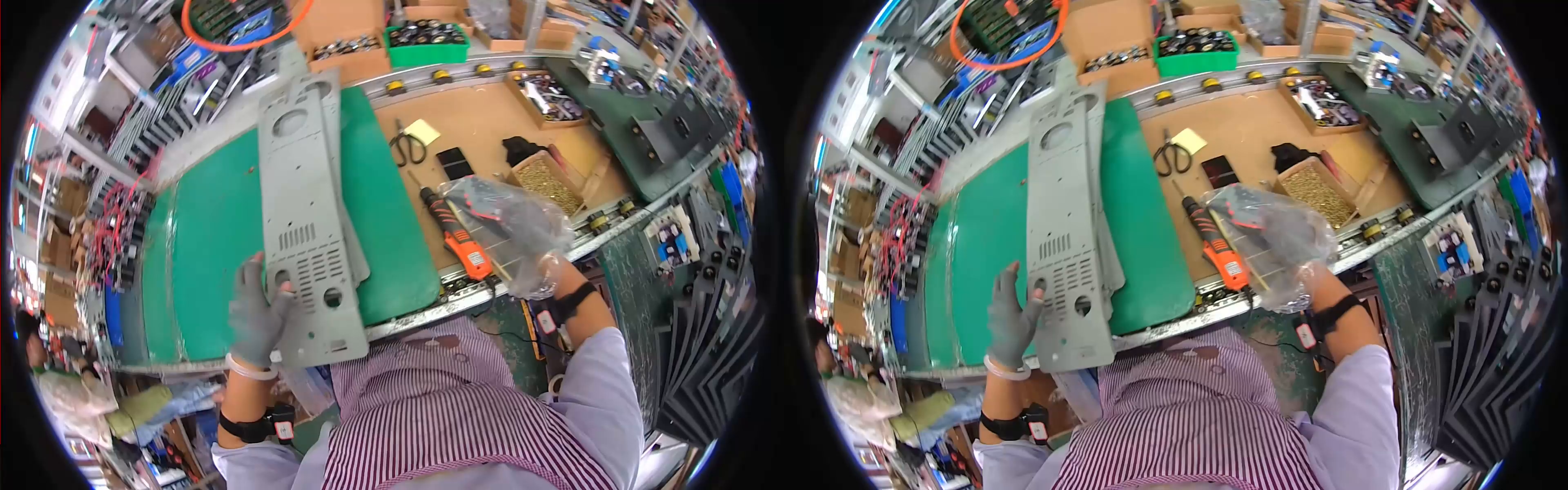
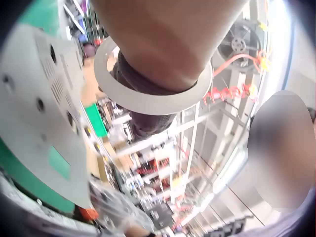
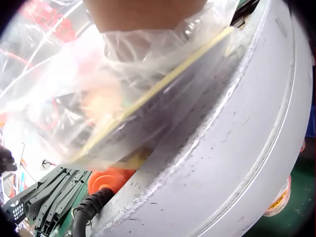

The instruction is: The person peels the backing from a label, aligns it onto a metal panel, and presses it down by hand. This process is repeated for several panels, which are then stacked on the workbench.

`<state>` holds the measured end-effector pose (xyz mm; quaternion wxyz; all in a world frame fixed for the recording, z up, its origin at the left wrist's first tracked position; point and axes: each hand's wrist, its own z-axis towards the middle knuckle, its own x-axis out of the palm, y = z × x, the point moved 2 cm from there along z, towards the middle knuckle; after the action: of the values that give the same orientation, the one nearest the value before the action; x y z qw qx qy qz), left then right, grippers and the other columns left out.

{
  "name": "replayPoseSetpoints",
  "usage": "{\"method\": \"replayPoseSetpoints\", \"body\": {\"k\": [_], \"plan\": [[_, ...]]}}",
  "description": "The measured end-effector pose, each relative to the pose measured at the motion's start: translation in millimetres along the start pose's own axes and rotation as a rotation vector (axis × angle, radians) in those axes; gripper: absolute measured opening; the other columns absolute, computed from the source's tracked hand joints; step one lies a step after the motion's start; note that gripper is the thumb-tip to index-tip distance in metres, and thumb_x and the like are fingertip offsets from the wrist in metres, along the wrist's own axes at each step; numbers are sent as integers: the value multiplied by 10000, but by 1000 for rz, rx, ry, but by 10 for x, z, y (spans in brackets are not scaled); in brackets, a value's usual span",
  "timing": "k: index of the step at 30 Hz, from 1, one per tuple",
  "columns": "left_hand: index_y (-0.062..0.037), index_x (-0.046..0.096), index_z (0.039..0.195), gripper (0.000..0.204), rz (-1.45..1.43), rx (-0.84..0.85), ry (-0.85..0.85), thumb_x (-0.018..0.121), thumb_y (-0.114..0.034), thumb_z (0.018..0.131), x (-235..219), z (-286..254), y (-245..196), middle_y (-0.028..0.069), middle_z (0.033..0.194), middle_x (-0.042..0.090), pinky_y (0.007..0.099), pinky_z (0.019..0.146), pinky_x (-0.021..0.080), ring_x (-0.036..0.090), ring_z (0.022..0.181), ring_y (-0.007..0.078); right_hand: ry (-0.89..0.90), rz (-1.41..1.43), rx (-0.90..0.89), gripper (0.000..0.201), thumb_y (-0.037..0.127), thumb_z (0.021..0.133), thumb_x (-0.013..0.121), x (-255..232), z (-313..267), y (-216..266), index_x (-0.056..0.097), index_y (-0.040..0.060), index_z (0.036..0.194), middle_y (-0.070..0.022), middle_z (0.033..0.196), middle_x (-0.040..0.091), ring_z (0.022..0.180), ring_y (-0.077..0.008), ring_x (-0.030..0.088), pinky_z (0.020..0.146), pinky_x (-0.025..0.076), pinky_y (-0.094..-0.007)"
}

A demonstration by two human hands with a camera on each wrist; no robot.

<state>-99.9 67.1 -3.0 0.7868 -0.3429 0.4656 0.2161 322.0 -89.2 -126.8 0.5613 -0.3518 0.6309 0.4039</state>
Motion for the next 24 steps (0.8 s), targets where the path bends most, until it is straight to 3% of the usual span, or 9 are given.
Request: {"method": "replayPoseSetpoints", "body": {"k": [2, 4, 8, 10, 13, 15, 18, 20, 24], "plan": [[17, 455, 1200, 481, -6, -259, 81, 620, -212, 811, -3, -272, 296, 209, 1053, 570, 388, 731, 497, 595, 880, 338, -270, 214, -151, 214, 175, 807, 553, -41, -136, -12, 676, 129, 976, -118, 925, 653, 919, -286, 608, 813, 468, -403], [34, 438, 1226, 485, -233, -581, 309, 604, -188, 828, 26, -539, 410, 220, 1032, 581, 382, 756, 490, 597, 899, 327, -104, -81, -151, 221, 158, 789, 567, -86, -255, -58, 671, 136, 983, -100, 932, 654, 892, -289, 603, 787, 467, -401], [66, 414, 1238, 483, -735, -409, 168, 576, -184, 857, 314, -809, 373, 220, 1018, 595, 358, 805, 469, 599, 925, 299, -177, -112, -88, 273, 50, 681, 606, -857, -1026, 8, 666, 78, 945, -125, 902, 641, 841, -327, 598, 752, 475, -384], [73, 413, 1232, 476, -832, -427, 108, 568, -188, 865, 359, -806, 340, 224, 1028, 593, 354, 831, 458, 594, 943, 293, -446, 30, -164, 313, -73, 644, 536, -1303, -1346, 90, 626, 25, 928, -167, 859, 616, 794, -350, 592, 740, 483, -403], [62, 425, 1224, 479, -683, -336, 11, 592, -182, 847, 415, -799, 382, 207, 1013, 587, 364, 819, 462, 586, 912, 322, -769, 502, 360, 291, -47, 819, 433, -1637, -1722, -83, 577, -45, 1072, -76, 946, 619, 813, -136, 592, 713, 483, -276], [38, 445, 1200, 466, -227, -230, -101, 617, -176, 823, 232, -732, 227, 178, 981, 584, 370, 777, 472, 583, 866, 330, -1151, 1164, 287, 346, 5, 829, 455, -1883, -1744, 515, 523, -67, 1160, -89, 978, 601, 816, -141, 596, 694, 490, -252], [4, 482, 1071, 381, -125, 97, -208, 656, -158, 774, -104, -564, -126, 154, 897, 555, 371, 684, 466, 560, 783, 304, -588, 1268, 280, 466, 79, 772, 555, -1810, -1471, 1290, 470, -68, 1206, -103, 1008, 592, 843, -167, 594, 734, 493, -278], [-34, 500, 942, 357, -213, 433, -287, 713, -235, 737, -186, -500, -382, 113, 804, 543, 361, 594, 465, 554, 672, 271, -196, 1425, -39, 513, 155, 739, 596, -1587, -1118, 1867, 487, -49, 1196, -103, 997, 594, 829, -161, 586, 742, 478, -299], [-56, 500, 920, 434, -73, 436, -168, 736, -342, 694, -285, -437, -770, 73, 740, 541, 339, 517, 458, 556, 590, 242, 186, 1634, -115, 508, 84, 782, 584, -1270, -787, 2521, 437, 8, 1261, -54, 768, 607, 648, -82, 565, 558, 461, -226]]}}
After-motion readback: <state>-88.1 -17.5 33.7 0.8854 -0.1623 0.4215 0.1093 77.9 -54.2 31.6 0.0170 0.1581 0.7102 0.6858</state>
